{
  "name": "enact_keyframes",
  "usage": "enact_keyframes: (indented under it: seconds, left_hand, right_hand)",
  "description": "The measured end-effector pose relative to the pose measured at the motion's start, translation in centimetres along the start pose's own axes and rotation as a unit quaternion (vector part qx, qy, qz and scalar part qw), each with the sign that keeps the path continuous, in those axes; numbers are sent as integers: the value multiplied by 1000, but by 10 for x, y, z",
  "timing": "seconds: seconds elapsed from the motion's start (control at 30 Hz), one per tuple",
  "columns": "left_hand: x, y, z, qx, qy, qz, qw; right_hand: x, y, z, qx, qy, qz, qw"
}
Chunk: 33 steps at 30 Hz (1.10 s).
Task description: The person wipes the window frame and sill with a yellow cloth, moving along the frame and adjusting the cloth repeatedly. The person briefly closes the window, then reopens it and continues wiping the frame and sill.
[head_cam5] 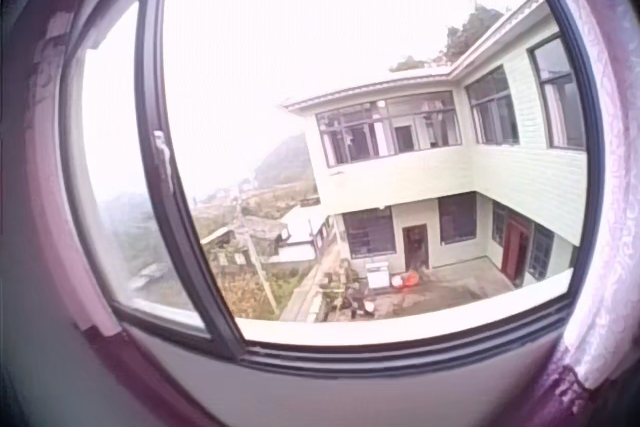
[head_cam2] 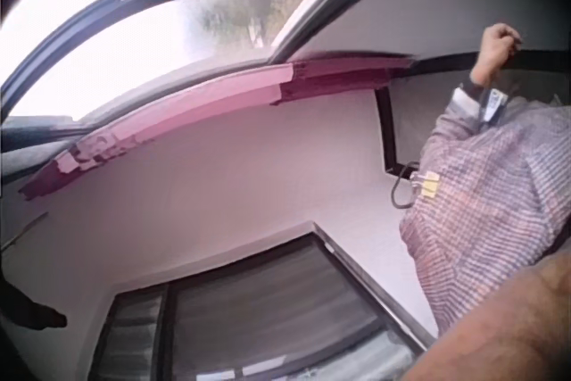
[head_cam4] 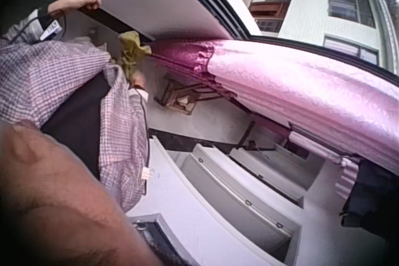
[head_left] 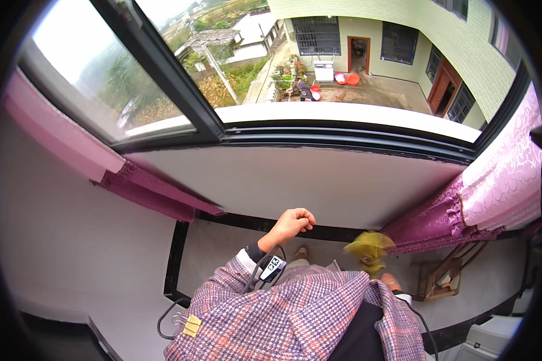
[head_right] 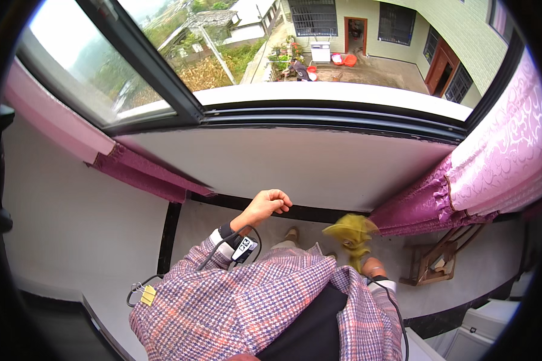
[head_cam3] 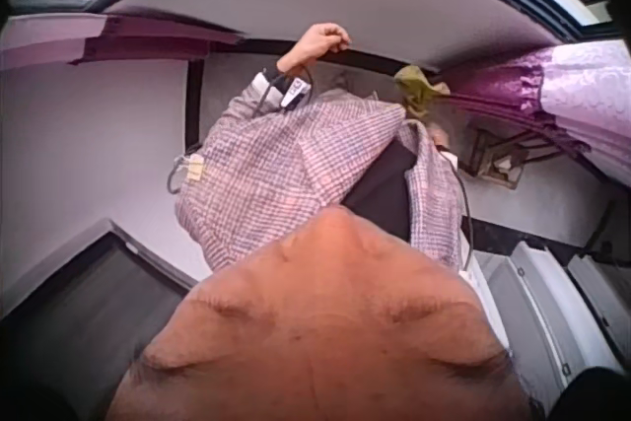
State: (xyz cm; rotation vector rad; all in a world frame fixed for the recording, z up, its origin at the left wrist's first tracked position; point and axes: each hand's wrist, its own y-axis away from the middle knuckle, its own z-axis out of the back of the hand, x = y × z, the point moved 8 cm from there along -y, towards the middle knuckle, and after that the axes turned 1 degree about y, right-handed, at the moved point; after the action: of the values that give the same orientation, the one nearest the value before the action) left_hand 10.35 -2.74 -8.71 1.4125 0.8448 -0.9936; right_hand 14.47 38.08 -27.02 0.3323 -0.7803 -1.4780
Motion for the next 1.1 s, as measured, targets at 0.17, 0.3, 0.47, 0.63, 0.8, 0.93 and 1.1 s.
enact_keyframes:
  seconds: [0.17,0.3,0.47,0.63,0.8,0.93,1.1]
  left_hand:
    - [1,19,32,-30,-48,-44,997]
    - [8,36,81,1,-59,-47,997]
    - [40,58,159,-10,-190,-70,979]
    - [90,64,180,105,-144,-74,981]
    - [101,83,153,195,-234,-195,932]
    - [110,90,204,19,-39,-125,991]
    - [128,131,286,-186,114,-113,969]
  right_hand:
    - [66,-42,8,-104,-190,129,968]
    - [94,-48,-51,134,-754,25,642]
    - [151,-41,-94,-51,39,21,998]
    - [331,-7,-84,-30,29,245,969]
    - [480,49,-21,46,-122,368,920]
    - [557,81,99,-153,-186,504,829]
    - [628,74,282,-303,-341,576,678]
